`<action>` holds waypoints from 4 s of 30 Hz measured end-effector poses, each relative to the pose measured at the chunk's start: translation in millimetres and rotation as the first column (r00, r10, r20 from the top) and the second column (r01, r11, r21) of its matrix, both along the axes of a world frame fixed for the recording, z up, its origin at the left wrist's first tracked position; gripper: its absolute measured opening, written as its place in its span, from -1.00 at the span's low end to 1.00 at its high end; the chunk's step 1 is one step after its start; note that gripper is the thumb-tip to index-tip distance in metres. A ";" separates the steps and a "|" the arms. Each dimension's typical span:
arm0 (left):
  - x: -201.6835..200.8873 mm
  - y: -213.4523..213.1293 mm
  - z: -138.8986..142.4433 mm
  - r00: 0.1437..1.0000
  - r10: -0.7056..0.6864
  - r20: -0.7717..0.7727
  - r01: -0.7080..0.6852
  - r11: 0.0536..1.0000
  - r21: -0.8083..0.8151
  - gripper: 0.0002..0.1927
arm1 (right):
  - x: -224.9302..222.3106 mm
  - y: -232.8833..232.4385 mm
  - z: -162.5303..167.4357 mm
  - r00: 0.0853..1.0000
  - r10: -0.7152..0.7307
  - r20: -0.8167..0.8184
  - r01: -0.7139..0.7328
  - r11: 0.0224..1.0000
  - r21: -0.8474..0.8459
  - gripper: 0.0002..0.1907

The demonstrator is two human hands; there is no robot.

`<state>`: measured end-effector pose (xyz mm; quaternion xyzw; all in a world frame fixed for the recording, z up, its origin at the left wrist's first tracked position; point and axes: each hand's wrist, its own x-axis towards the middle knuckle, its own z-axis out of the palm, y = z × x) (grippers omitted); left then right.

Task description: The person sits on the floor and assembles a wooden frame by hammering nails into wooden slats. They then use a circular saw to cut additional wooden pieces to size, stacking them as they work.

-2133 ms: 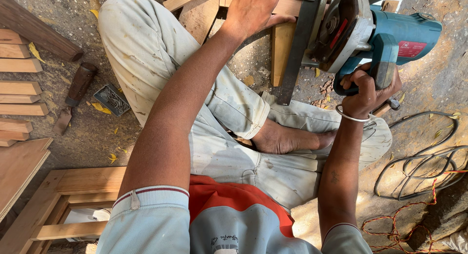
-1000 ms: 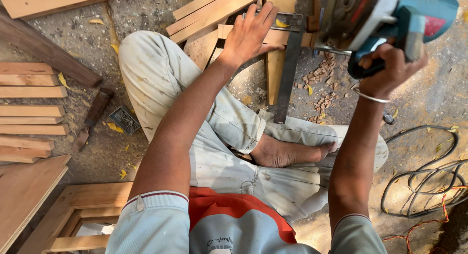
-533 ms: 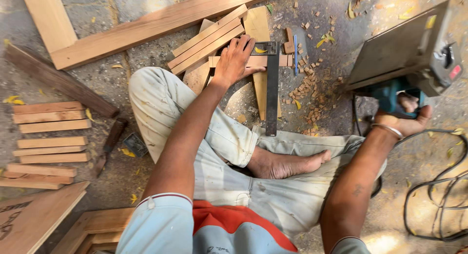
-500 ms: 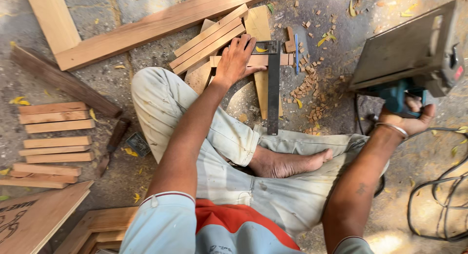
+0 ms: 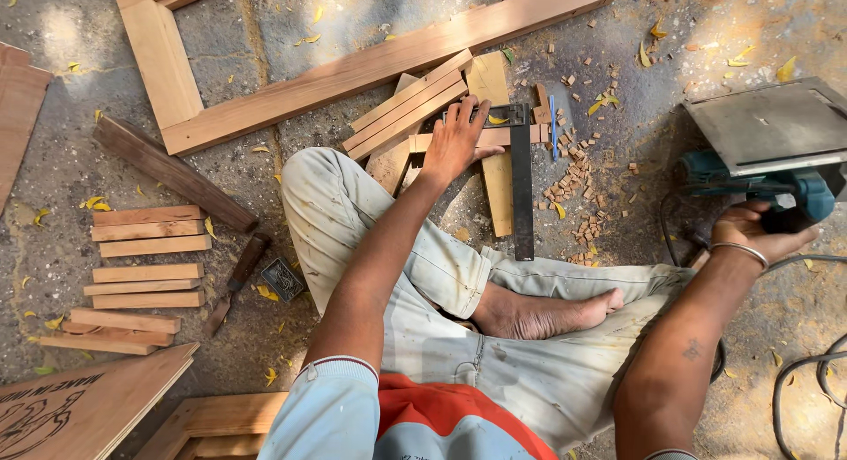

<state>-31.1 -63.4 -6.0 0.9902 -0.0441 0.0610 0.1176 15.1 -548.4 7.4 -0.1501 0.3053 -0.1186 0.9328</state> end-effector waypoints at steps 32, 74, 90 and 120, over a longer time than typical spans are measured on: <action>-1.0 -5.7 -15.7 0.986 0.093 0.141 -0.094 0.996 -0.002 0.01 | -82.5 229.4 -39.4 0.876 0.124 -0.465 -0.378 -0.421 -0.825 -0.58; -166.7 131.6 177.4 0.794 0.173 0.583 -0.271 0.959 0.084 -0.28 | -201.7 296.6 307.6 -0.588 0.716 0.377 0.172 0.565 -0.807 -0.83; -212.8 296.5 8.5 0.698 0.701 -0.148 -0.714 0.697 -0.069 -0.52 | -148.3 211.1 58.4 0.648 0.519 -0.557 0.103 -0.785 -0.611 -0.83; 29.0 101.3 50.9 0.984 0.118 -0.134 -0.113 0.993 0.038 0.13 | -111.2 173.6 15.7 0.547 0.593 -0.590 -0.426 -0.409 -0.807 -0.74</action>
